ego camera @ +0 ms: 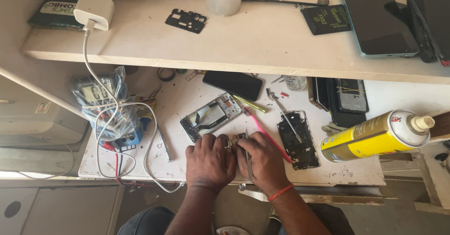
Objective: The person works on a disassembled phone motherboard on a cluttered repair bench, using tweezers to manipulate small components on the board. They then pick up multimeter probes and touch them to points on the board, testing the circuit while holding the board steady with the other hand.
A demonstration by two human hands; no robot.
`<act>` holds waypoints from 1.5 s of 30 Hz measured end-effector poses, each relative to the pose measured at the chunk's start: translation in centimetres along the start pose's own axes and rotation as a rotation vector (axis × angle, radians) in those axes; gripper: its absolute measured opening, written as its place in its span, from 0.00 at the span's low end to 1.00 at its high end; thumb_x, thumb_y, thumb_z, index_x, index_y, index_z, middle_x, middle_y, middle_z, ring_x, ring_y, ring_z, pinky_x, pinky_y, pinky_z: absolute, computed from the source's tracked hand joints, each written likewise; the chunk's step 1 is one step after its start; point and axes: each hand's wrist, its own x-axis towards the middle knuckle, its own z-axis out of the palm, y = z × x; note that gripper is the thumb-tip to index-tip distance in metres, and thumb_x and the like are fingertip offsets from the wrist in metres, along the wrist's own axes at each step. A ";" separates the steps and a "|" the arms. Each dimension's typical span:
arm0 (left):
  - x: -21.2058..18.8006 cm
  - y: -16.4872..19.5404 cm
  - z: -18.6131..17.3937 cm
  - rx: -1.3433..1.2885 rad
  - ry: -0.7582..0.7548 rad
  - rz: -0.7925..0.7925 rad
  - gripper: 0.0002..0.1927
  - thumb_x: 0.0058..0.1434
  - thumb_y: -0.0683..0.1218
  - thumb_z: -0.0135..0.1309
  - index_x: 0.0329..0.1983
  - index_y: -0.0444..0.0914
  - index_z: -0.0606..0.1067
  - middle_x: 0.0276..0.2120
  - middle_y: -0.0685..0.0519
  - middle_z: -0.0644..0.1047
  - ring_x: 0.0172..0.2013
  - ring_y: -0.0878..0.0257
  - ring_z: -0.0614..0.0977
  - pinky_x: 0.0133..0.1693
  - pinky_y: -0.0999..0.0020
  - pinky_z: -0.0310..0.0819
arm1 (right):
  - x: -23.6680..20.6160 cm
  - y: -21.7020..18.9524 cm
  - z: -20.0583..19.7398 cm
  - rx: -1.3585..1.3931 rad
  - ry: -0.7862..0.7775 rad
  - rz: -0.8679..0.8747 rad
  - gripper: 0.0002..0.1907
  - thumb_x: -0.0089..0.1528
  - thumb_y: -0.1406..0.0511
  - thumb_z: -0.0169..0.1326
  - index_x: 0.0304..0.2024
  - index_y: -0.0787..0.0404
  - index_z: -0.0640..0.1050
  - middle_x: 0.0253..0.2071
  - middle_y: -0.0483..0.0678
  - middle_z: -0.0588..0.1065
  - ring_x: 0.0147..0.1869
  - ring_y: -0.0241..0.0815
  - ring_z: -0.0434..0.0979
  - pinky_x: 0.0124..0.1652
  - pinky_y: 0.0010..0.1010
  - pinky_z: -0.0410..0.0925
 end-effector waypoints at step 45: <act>-0.3 0.2 -0.2 0.016 0.035 0.038 0.24 0.51 0.60 0.60 0.48 0.46 0.78 0.39 0.48 0.73 0.42 0.51 0.77 0.41 0.49 0.64 | 0.6 2.4 -4.0 0.211 -0.157 -0.154 0.20 0.54 0.72 0.58 0.50 0.61 0.79 0.46 0.52 0.81 0.49 0.53 0.81 0.52 0.40 0.72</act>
